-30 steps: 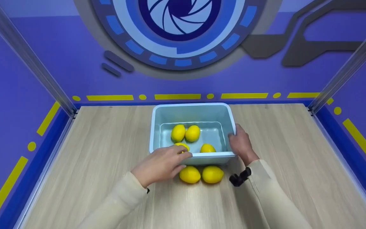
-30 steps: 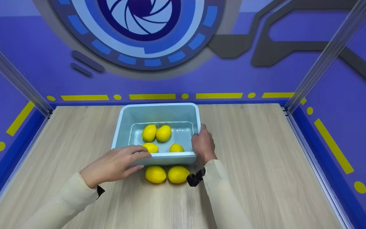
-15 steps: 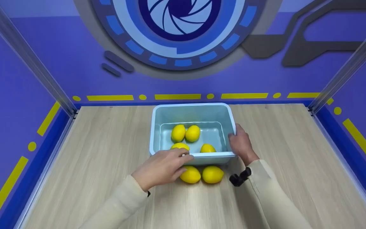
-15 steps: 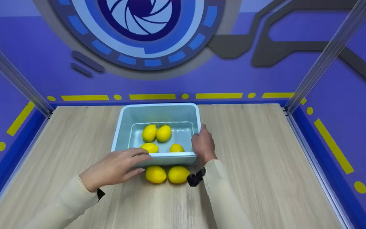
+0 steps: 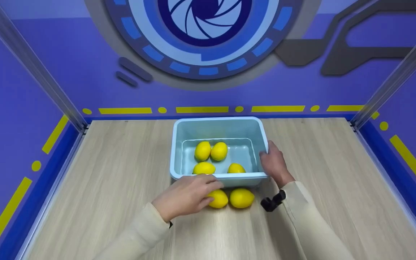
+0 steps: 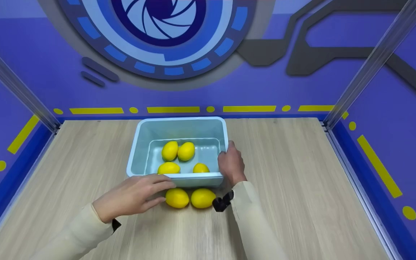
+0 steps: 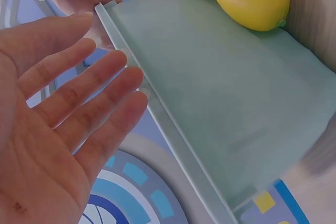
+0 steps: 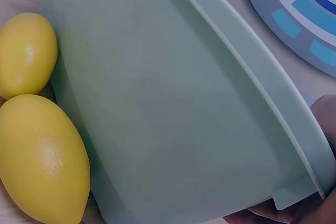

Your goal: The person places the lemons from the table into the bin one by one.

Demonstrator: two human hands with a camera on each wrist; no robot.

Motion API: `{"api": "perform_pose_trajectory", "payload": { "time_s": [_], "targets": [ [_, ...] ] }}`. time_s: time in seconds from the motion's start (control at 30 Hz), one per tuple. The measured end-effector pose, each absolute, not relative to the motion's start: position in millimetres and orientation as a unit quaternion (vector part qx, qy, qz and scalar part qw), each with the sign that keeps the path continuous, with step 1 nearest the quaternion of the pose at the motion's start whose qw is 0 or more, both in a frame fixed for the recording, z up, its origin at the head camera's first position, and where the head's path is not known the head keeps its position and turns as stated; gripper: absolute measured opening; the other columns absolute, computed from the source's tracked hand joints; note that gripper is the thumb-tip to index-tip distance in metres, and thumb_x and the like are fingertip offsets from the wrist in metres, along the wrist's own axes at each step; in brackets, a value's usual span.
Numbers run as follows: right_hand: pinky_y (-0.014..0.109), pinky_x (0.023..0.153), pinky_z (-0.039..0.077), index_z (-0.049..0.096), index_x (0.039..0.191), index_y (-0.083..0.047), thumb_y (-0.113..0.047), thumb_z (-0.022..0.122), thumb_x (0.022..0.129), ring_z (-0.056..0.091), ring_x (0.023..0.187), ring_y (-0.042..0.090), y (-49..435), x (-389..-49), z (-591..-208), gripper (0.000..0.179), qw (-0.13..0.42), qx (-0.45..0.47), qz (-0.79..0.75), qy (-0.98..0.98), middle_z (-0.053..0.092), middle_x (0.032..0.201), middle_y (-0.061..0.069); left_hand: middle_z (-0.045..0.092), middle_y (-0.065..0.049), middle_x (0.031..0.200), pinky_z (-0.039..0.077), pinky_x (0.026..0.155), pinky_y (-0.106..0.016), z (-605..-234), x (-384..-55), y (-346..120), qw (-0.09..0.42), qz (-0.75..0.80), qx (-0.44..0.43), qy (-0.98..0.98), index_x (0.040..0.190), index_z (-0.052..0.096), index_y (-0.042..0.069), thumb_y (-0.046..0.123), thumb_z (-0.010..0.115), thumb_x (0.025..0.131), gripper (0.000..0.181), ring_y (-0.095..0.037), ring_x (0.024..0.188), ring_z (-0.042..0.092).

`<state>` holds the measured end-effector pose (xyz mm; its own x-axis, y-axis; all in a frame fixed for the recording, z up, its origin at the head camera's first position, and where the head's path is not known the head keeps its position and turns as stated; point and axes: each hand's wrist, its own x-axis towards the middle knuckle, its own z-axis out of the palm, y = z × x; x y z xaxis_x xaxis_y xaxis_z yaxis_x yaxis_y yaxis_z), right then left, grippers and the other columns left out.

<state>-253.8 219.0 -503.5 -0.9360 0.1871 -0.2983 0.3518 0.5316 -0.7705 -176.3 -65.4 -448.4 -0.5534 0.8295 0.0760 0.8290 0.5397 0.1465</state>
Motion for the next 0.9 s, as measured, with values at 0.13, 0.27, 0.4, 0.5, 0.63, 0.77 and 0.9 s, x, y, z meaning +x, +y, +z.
{"api": "perform_pose_trajectory", "payload": {
  "time_s": [0.13, 0.27, 0.4, 0.5, 0.63, 0.77, 0.9],
  "targets": [
    [0.053, 0.118, 0.025, 0.03, 0.146, -0.006, -0.011, 0.033, 0.1, 0.039, 0.138, 0.031, 218.9, -254.3, -503.7, 0.046, 0.09, 0.153, -0.457, 0.872, 0.038, 0.151, 0.016, 0.064, 0.001, 0.122, 0.055, 0.089, -0.028, -450.3, -175.2, -65.3, 0.017, 0.084, 0.47, 0.878, 0.129, 0.059, 0.019, 0.025, 0.065, 0.092, 0.037, -0.013, 0.102, 0.062],
    [0.052, 0.118, 0.025, 0.031, 0.145, -0.006, -0.009, 0.034, 0.099, 0.04, 0.136, 0.032, 219.7, -254.3, -505.2, 0.046, 0.081, 0.148, -0.464, 0.87, 0.039, 0.15, 0.016, 0.063, 0.001, 0.123, 0.054, 0.091, -0.028, -452.8, -174.4, -65.6, 0.021, 0.088, 0.472, 0.877, 0.129, 0.058, 0.019, 0.025, 0.065, 0.093, 0.038, -0.014, 0.103, 0.061],
    [0.052, 0.118, 0.026, 0.033, 0.144, -0.005, -0.008, 0.034, 0.099, 0.041, 0.135, 0.032, 219.7, -254.3, -505.4, 0.045, 0.076, 0.143, -0.465, 0.87, 0.041, 0.149, 0.017, 0.063, 0.001, 0.122, 0.053, 0.092, -0.028, -455.1, -173.5, -65.7, 0.019, 0.097, 0.475, 0.874, 0.128, 0.058, 0.019, 0.025, 0.065, 0.093, 0.037, -0.014, 0.104, 0.061],
    [0.052, 0.118, 0.027, 0.033, 0.144, -0.005, -0.008, 0.034, 0.099, 0.041, 0.135, 0.031, 219.1, -254.7, -505.3, 0.045, 0.079, 0.146, -0.462, 0.871, 0.04, 0.149, 0.016, 0.062, 0.001, 0.122, 0.053, 0.093, -0.029, -456.0, -173.1, -65.5, 0.023, 0.102, 0.475, 0.874, 0.128, 0.058, 0.019, 0.025, 0.065, 0.093, 0.037, -0.014, 0.105, 0.061],
    [0.052, 0.118, 0.026, 0.032, 0.145, -0.006, -0.009, 0.034, 0.1, 0.04, 0.136, 0.031, 218.8, -255.0, -505.0, 0.045, 0.083, 0.15, -0.464, 0.869, 0.039, 0.15, 0.015, 0.062, 0.002, 0.12, 0.053, 0.092, -0.028, -457.3, -172.6, -65.5, 0.027, 0.104, 0.478, 0.872, 0.128, 0.059, 0.02, 0.026, 0.064, 0.093, 0.036, -0.013, 0.101, 0.06],
    [0.051, 0.118, 0.026, 0.031, 0.145, -0.007, -0.01, 0.034, 0.1, 0.04, 0.137, 0.03, 219.1, -254.9, -504.5, 0.046, 0.084, 0.153, -0.467, 0.867, 0.039, 0.151, 0.014, 0.062, 0.003, 0.118, 0.053, 0.091, -0.027, -459.6, -171.6, -64.9, 0.027, 0.105, 0.48, 0.87, 0.127, 0.06, 0.021, 0.028, 0.064, 0.093, 0.034, -0.012, 0.099, 0.059],
    [0.052, 0.118, 0.026, 0.031, 0.145, -0.007, -0.01, 0.033, 0.1, 0.041, 0.135, 0.03, 219.3, -254.8, -503.9, 0.045, 0.089, 0.155, -0.468, 0.866, 0.039, 0.15, 0.014, 0.062, 0.003, 0.118, 0.052, 0.092, -0.026, -461.6, -171.2, -63.8, 0.038, 0.105, 0.476, 0.872, 0.127, 0.06, 0.022, 0.029, 0.063, 0.094, 0.034, -0.012, 0.099, 0.058]
  ]
}}
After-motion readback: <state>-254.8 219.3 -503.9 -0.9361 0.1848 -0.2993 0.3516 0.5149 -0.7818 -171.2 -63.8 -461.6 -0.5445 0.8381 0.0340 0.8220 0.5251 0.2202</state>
